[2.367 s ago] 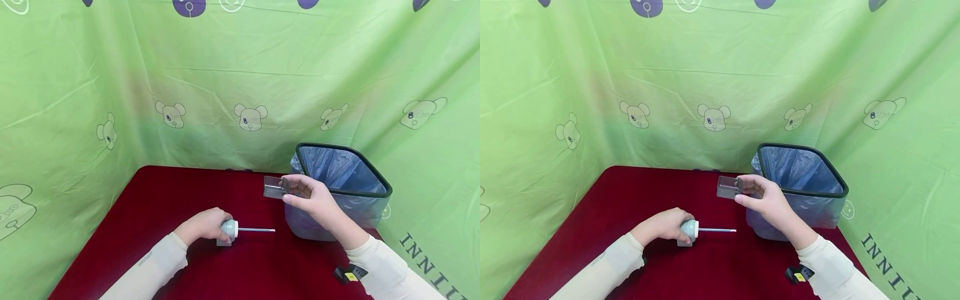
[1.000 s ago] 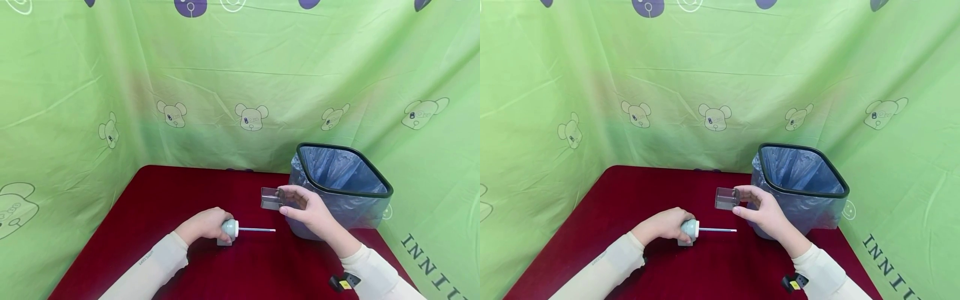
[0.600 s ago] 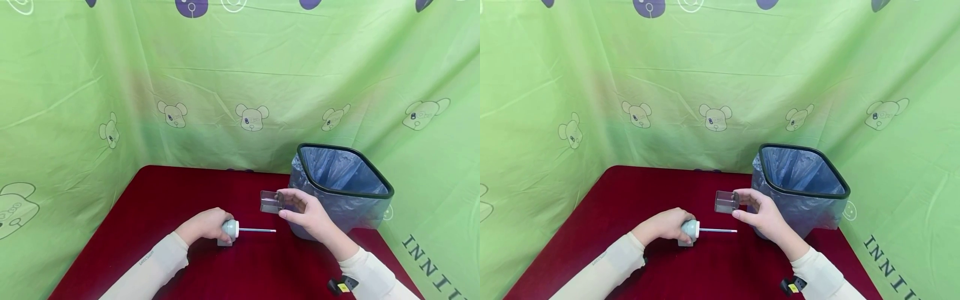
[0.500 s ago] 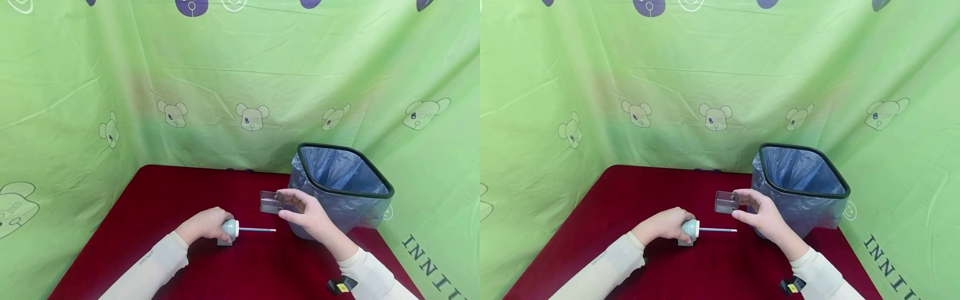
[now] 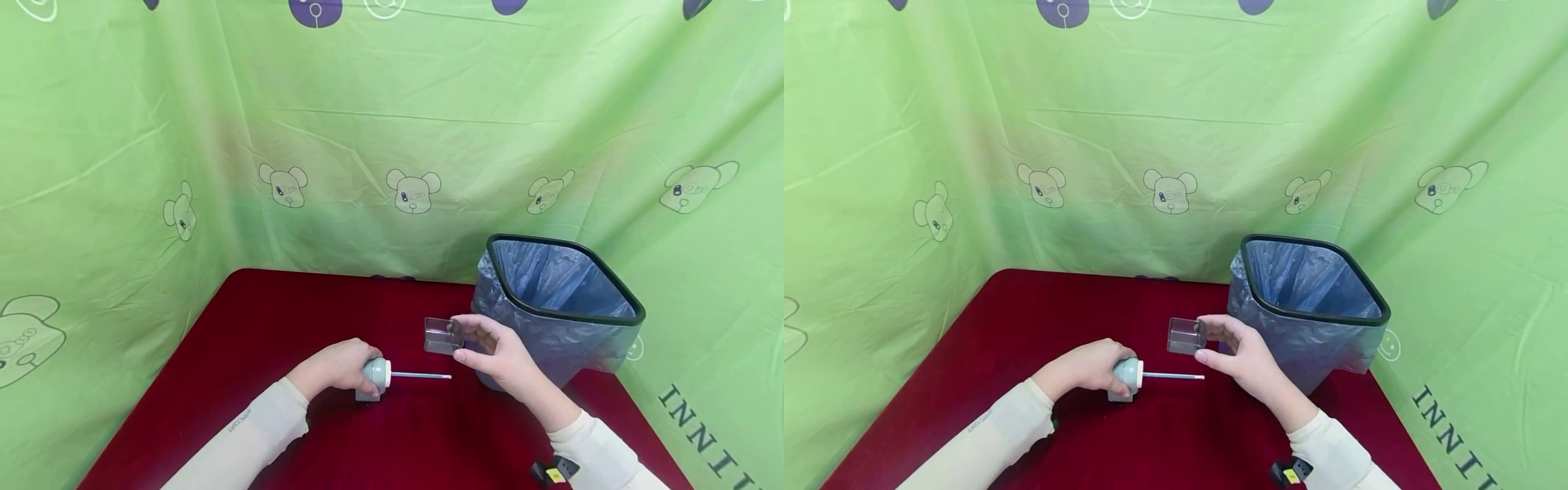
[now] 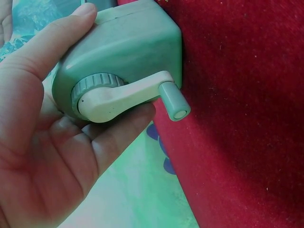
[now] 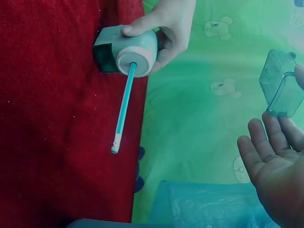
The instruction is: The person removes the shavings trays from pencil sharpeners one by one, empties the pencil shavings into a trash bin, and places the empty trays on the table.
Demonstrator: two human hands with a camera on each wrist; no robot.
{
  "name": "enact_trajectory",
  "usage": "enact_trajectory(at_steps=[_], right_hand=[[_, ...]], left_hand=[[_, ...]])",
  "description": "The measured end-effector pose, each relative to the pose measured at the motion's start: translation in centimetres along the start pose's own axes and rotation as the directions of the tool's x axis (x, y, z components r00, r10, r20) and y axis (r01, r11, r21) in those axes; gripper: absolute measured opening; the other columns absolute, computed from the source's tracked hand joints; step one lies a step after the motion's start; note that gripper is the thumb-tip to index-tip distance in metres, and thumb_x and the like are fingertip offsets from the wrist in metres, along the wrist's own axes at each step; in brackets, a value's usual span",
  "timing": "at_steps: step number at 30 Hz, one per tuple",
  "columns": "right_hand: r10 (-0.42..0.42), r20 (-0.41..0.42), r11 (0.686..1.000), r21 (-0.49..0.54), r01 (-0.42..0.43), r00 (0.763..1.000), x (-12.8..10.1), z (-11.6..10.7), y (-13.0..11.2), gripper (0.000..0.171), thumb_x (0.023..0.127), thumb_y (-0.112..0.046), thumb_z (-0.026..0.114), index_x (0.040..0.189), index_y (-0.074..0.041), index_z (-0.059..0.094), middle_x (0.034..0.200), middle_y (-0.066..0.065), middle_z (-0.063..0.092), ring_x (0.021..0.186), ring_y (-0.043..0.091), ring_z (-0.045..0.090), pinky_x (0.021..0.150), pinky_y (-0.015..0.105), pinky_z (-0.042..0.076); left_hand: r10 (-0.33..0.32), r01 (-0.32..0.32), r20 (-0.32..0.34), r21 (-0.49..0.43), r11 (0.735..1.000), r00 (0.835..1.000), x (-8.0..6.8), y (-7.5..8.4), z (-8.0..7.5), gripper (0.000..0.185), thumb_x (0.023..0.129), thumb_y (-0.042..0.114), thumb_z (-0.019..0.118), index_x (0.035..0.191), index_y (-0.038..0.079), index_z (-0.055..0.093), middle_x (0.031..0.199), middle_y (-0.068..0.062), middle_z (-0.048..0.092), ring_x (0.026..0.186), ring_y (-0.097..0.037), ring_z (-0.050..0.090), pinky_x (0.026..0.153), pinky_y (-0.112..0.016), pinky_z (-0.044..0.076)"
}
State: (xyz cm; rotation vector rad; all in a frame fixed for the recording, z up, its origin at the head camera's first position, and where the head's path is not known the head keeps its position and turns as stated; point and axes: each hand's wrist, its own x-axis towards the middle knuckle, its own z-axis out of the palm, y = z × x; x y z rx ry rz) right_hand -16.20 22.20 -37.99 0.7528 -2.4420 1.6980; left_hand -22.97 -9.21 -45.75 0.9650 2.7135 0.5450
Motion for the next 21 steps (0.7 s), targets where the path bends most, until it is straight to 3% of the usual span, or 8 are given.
enact_trajectory(at_steps=[21], right_hand=[[0.009, 0.017, 1.0, 0.001, -0.009, 1.0, -0.7, 0.9, 2.2, 0.049, 0.089, -0.004, 0.077, 0.136, -0.005, 0.061, 0.12, 0.015, 0.069, 0.109, 0.015, 0.067, 0.095, 0.023, 0.052]], left_hand=[[0.001, -0.001, 0.0, -0.002, 1.0, 1.0, 0.0, 0.2, -0.2, 0.056, 0.074, 0.042, 0.091, 0.118, 0.015, 0.071, 0.094, 0.01, 0.067, 0.078, -0.005, 0.06, 0.071, -0.024, 0.053]])
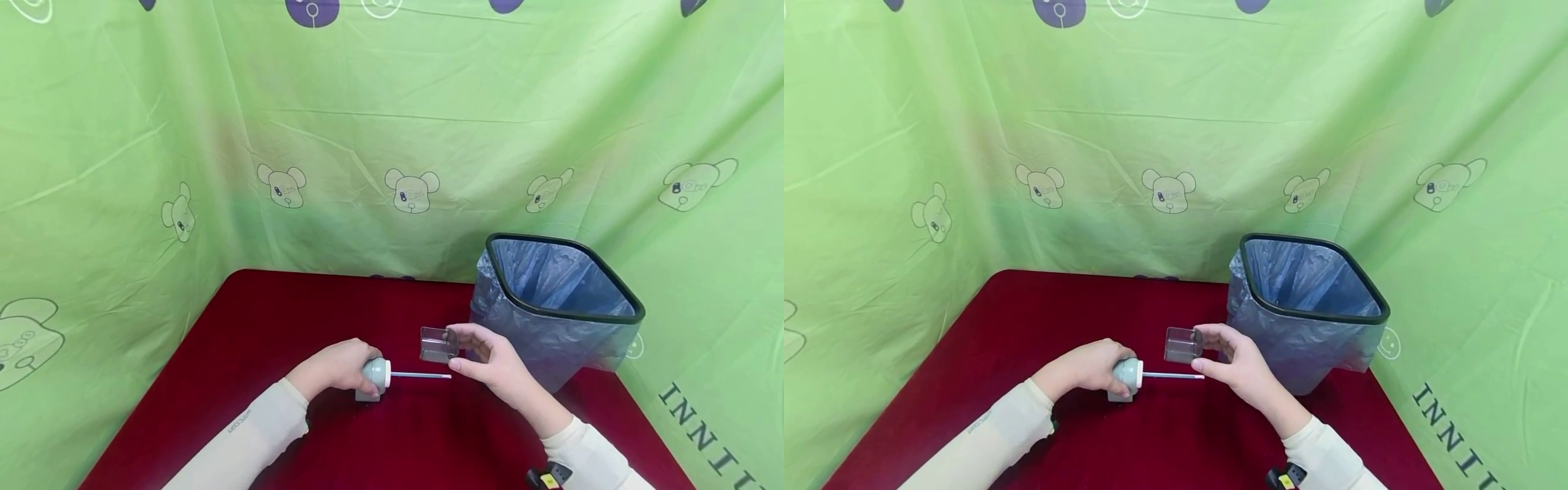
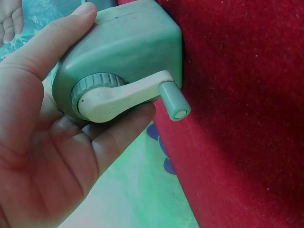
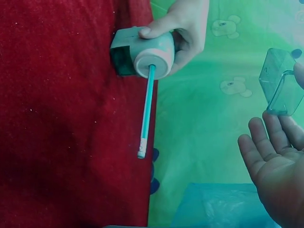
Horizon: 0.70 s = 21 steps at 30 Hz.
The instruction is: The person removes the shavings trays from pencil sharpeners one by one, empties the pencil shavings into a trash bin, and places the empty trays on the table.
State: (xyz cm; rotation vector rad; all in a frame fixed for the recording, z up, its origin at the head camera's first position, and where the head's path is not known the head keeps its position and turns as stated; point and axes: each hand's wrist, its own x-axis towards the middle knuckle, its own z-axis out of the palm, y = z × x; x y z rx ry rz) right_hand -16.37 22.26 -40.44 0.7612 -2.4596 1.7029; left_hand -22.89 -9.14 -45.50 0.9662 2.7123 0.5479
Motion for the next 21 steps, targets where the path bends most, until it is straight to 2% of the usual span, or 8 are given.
enact_trajectory(at_steps=[8, 15, 21], right_hand=[[0.001, 0.022, 0.999, 0.051, -0.002, 1.0, -0.4, 0.7, 0.6, 0.048, 0.09, -0.003, 0.076, 0.135, -0.001, 0.059, 0.122, 0.019, 0.068, 0.109, 0.014, 0.067, 0.095, 0.022, 0.052], [0.01, 0.019, 1.0, 0.024, -0.01, 1.0, -0.7, 1.0, 1.4, 0.047, 0.09, -0.005, 0.076, 0.135, -0.004, 0.06, 0.123, 0.017, 0.068, 0.109, 0.015, 0.067, 0.096, 0.022, 0.052], [0.019, 0.018, 1.0, 0.019, -0.019, 1.0, -1.1, 1.3, 2.0, 0.047, 0.09, -0.005, 0.076, 0.135, -0.005, 0.061, 0.122, 0.016, 0.069, 0.109, 0.015, 0.067, 0.097, 0.023, 0.051]], left_hand=[[-0.003, 0.003, -0.002, -0.002, 1.0, 1.0, 0.1, 0.0, 0.2, 0.056, 0.073, 0.041, 0.091, 0.118, 0.015, 0.071, 0.095, 0.009, 0.068, 0.078, -0.006, 0.06, 0.071, -0.024, 0.053], [-0.013, 0.013, -0.009, 0.036, 0.999, 1.0, 0.1, 0.0, 0.0, 0.061, 0.074, 0.041, 0.091, 0.124, 0.013, 0.07, 0.101, 0.006, 0.07, 0.08, -0.006, 0.06, 0.072, -0.024, 0.054], [-0.026, 0.026, -0.003, 0.027, 0.999, 1.0, 0.0, 0.0, 0.2, 0.062, 0.075, 0.042, 0.09, 0.126, 0.012, 0.069, 0.102, 0.005, 0.07, 0.08, -0.007, 0.06, 0.072, -0.025, 0.054]])
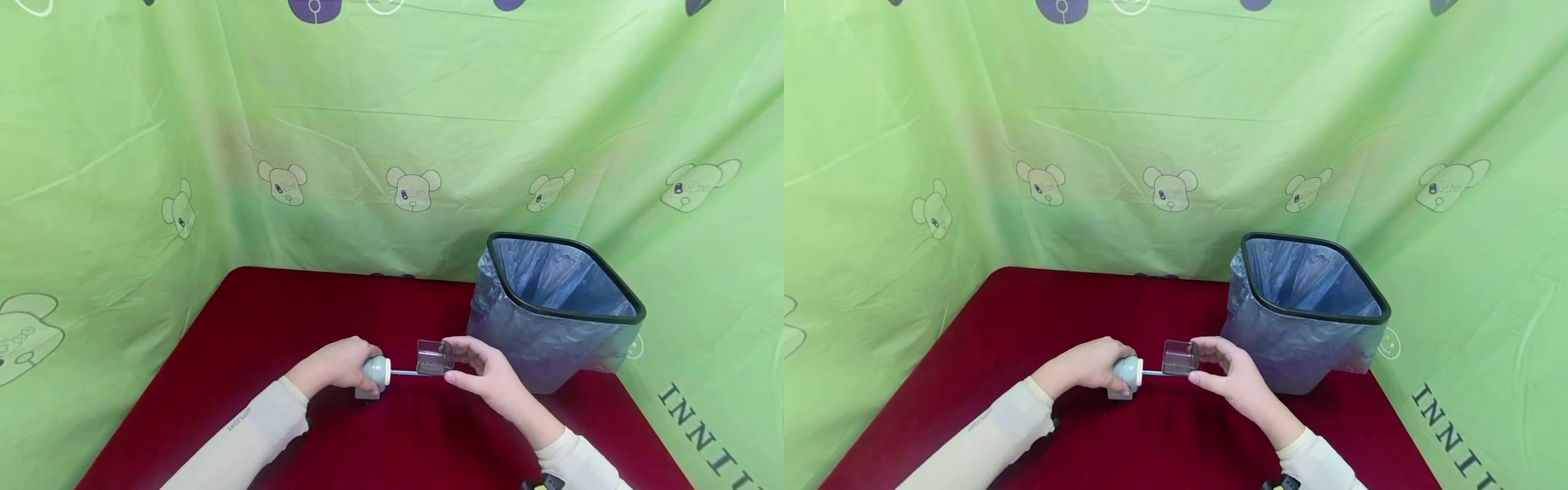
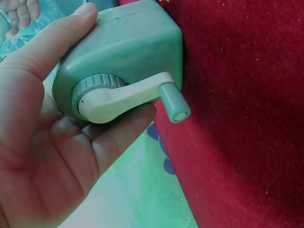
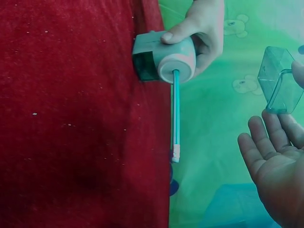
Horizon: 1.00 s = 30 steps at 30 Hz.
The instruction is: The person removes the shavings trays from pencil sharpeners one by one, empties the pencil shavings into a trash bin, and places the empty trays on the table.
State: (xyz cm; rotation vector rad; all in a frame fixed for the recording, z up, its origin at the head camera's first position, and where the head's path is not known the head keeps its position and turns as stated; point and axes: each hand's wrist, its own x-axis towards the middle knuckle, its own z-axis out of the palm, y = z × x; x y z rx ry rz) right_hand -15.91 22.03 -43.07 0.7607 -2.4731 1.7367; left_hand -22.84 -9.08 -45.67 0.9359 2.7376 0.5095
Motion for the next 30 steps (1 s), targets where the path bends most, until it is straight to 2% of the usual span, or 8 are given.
enact_trajectory(at_steps=[3, 7, 14, 30], right_hand=[[0.003, 0.003, 1.0, 0.001, -0.003, 1.0, -0.3, 0.3, 0.4, 0.047, 0.089, -0.005, 0.077, 0.134, -0.004, 0.061, 0.121, 0.017, 0.069, 0.109, 0.015, 0.068, 0.097, 0.025, 0.052], [0.024, 0.008, 1.0, 0.008, -0.024, 1.0, -0.7, 0.5, 0.8, 0.047, 0.09, -0.006, 0.077, 0.134, -0.004, 0.061, 0.121, 0.017, 0.069, 0.109, 0.016, 0.068, 0.096, 0.022, 0.052], [0.025, 0.0, 1.0, 0.0, -0.025, 1.0, -0.7, 0.7, 1.1, 0.048, 0.09, -0.007, 0.077, 0.135, -0.001, 0.06, 0.121, 0.015, 0.069, 0.109, 0.018, 0.068, 0.096, 0.021, 0.051], [0.046, 0.007, 0.999, -0.004, -0.046, 0.999, -1.3, 1.4, 2.1, 0.05, 0.088, -0.01, 0.08, 0.134, -0.01, 0.062, 0.123, 0.01, 0.07, 0.109, 0.015, 0.068, 0.098, 0.022, 0.051]], left_hand=[[-0.006, 0.006, 0.001, -0.01, 1.0, 1.0, -0.1, 0.0, 0.2, 0.063, 0.075, 0.042, 0.09, 0.126, 0.012, 0.069, 0.102, 0.005, 0.07, 0.08, -0.007, 0.06, 0.072, -0.025, 0.054], [-0.004, 0.004, 0.009, -0.023, 1.0, 1.0, -0.3, 0.0, 0.4, 0.063, 0.074, 0.043, 0.091, 0.125, 0.013, 0.07, 0.1, 0.006, 0.069, 0.08, -0.006, 0.06, 0.072, -0.024, 0.054], [0.004, -0.004, -0.004, -0.013, 1.0, 1.0, -0.1, 0.0, -0.1, 0.062, 0.074, 0.041, 0.091, 0.125, 0.012, 0.069, 0.1, 0.005, 0.069, 0.08, -0.007, 0.06, 0.072, -0.025, 0.054], [0.003, -0.003, -0.011, -0.03, 1.0, 1.0, -0.1, -0.2, 0.2, 0.062, 0.073, 0.041, 0.091, 0.124, 0.013, 0.069, 0.1, 0.006, 0.068, 0.08, -0.007, 0.059, 0.072, -0.026, 0.054]])
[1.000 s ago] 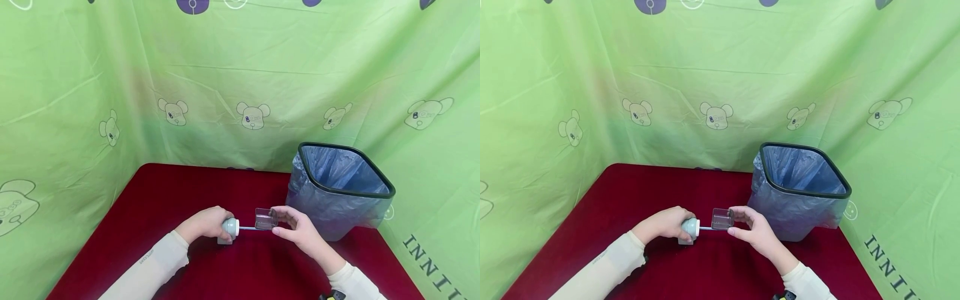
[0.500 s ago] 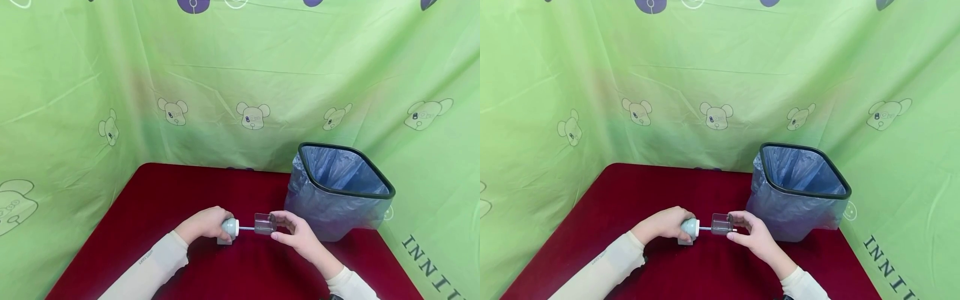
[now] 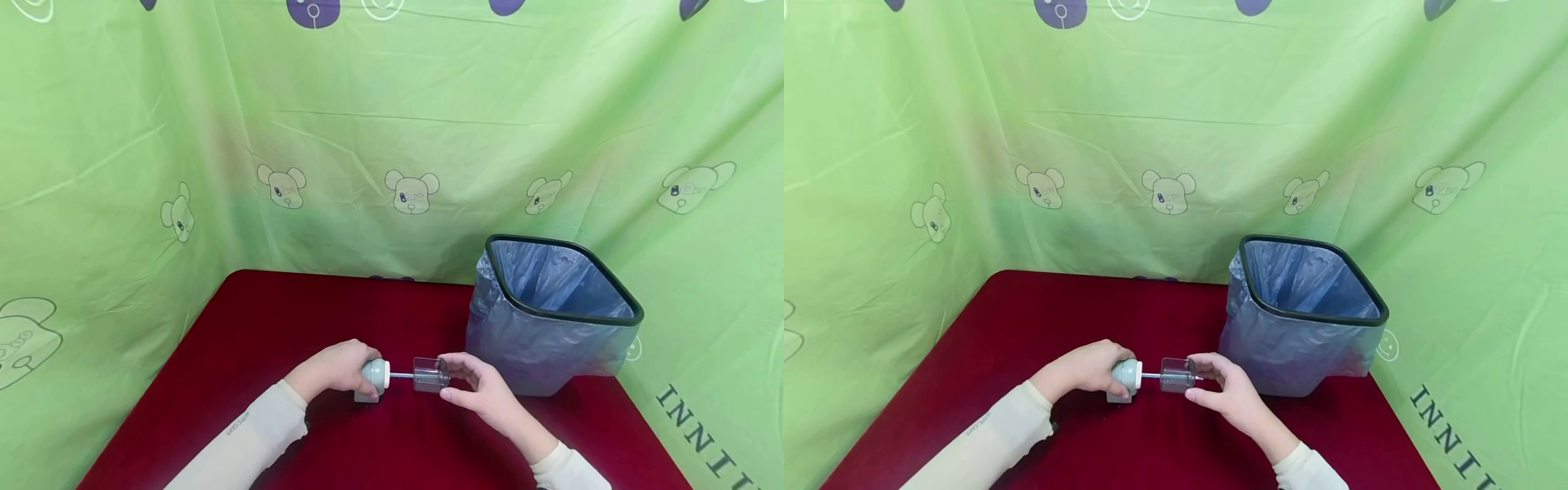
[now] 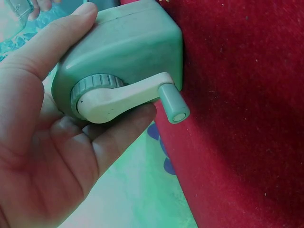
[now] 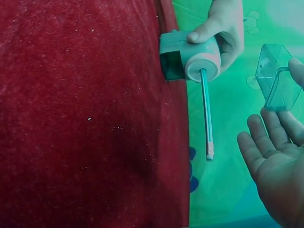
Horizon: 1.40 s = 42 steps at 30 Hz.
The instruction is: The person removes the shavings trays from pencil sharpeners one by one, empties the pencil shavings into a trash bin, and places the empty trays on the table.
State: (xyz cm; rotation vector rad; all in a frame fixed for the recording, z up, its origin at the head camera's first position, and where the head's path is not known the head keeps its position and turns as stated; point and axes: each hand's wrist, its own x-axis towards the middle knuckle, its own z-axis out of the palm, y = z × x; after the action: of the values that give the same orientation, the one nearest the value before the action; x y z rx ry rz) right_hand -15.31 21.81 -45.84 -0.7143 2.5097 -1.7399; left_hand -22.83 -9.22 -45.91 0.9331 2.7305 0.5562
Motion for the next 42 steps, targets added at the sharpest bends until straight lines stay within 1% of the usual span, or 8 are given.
enact_trajectory(at_steps=[3, 8, 15, 19, 25, 30, 35, 42], right_hand=[[0.003, 0.004, 1.0, 0.005, -0.003, 1.0, 0.0, 0.0, 0.0, 0.05, 0.088, -0.011, 0.079, 0.135, -0.01, 0.061, 0.123, 0.01, 0.07, 0.11, 0.015, 0.068, 0.098, 0.022, 0.05], [0.001, 0.017, 1.0, 0.019, -0.001, 1.0, -0.4, 0.2, 0.6, 0.048, 0.089, -0.009, 0.078, 0.134, -0.006, 0.061, 0.123, 0.015, 0.069, 0.11, 0.016, 0.068, 0.097, 0.021, 0.05], [0.021, 0.042, 0.999, 0.026, -0.022, 0.999, -0.6, 0.5, 1.4, 0.048, 0.091, -0.01, 0.077, 0.135, -0.004, 0.06, 0.124, 0.018, 0.068, 0.111, 0.019, 0.068, 0.099, 0.03, 0.052], [0.032, 0.053, 0.999, 0.036, -0.034, 0.998, -0.8, 0.6, 1.6, 0.048, 0.091, -0.011, 0.076, 0.136, -0.003, 0.059, 0.124, 0.019, 0.067, 0.111, 0.02, 0.067, 0.1, 0.032, 0.052], [0.047, 0.069, 0.998, 0.046, -0.051, 0.996, -0.9, 0.9, 2.1, 0.048, 0.092, -0.01, 0.075, 0.137, -0.002, 0.058, 0.126, 0.02, 0.067, 0.112, 0.019, 0.067, 0.101, 0.03, 0.051], [0.058, 0.062, 0.997, 0.048, -0.061, 0.996, -1.0, 1.0, 2.3, 0.049, 0.092, -0.01, 0.075, 0.137, -0.002, 0.058, 0.126, 0.019, 0.067, 0.112, 0.019, 0.067, 0.101, 0.029, 0.051], [0.064, 0.063, 0.997, 0.041, -0.066, 0.996, -1.2, 1.1, 2.6, 0.049, 0.092, -0.01, 0.075, 0.137, -0.001, 0.058, 0.125, 0.019, 0.067, 0.111, 0.018, 0.067, 0.1, 0.03, 0.051], [0.073, 0.063, 0.997, 0.035, -0.075, 0.995, -1.2, 1.2, 2.9, 0.049, 0.092, -0.011, 0.075, 0.137, -0.001, 0.058, 0.125, 0.019, 0.067, 0.11, 0.018, 0.067, 0.1, 0.031, 0.052]], left_hand=[[-0.006, 0.006, 0.0, 0.003, 1.0, 1.0, 0.0, 0.2, -0.2, 0.062, 0.074, 0.041, 0.091, 0.125, 0.013, 0.069, 0.101, 0.006, 0.069, 0.081, -0.007, 0.059, 0.073, -0.025, 0.054], [-0.007, 0.007, 0.003, 0.008, 1.0, 1.0, -0.1, 0.2, -0.1, 0.062, 0.074, 0.041, 0.09, 0.125, 0.013, 0.069, 0.1, 0.006, 0.068, 0.08, -0.007, 0.059, 0.071, -0.024, 0.054], [0.008, -0.008, -0.006, 0.02, 1.0, 1.0, -0.2, 0.3, 0.0, 0.062, 0.073, 0.041, 0.091, 0.124, 0.012, 0.07, 0.098, 0.008, 0.068, 0.079, -0.005, 0.059, 0.07, -0.024, 0.053], [0.014, -0.014, -0.007, 0.021, 1.0, 1.0, -0.3, 0.2, 0.1, 0.063, 0.073, 0.043, 0.091, 0.124, 0.012, 0.07, 0.098, 0.008, 0.069, 0.079, -0.005, 0.059, 0.07, -0.023, 0.053], [0.013, -0.013, -0.007, 0.009, 1.0, 1.0, -0.3, 0.1, 0.0, 0.061, 0.074, 0.042, 0.091, 0.123, 0.014, 0.07, 0.099, 0.008, 0.068, 0.079, -0.005, 0.059, 0.071, -0.023, 0.053], [0.014, -0.014, -0.011, 0.009, 1.0, 1.0, -0.2, 0.1, -0.1, 0.06, 0.074, 0.041, 0.091, 0.123, 0.013, 0.07, 0.099, 0.008, 0.068, 0.08, -0.006, 0.059, 0.072, -0.024, 0.053], [0.009, -0.009, -0.01, 0.01, 1.0, 1.0, -0.3, 0.0, 0.1, 0.063, 0.074, 0.043, 0.09, 0.125, 0.014, 0.07, 0.1, 0.008, 0.069, 0.08, -0.005, 0.058, 0.071, -0.024, 0.053], [0.021, -0.02, -0.021, 0.008, 1.0, 1.0, -0.2, -0.3, 0.3, 0.062, 0.073, 0.043, 0.09, 0.124, 0.014, 0.07, 0.099, 0.007, 0.069, 0.079, -0.005, 0.059, 0.071, -0.024, 0.053]])
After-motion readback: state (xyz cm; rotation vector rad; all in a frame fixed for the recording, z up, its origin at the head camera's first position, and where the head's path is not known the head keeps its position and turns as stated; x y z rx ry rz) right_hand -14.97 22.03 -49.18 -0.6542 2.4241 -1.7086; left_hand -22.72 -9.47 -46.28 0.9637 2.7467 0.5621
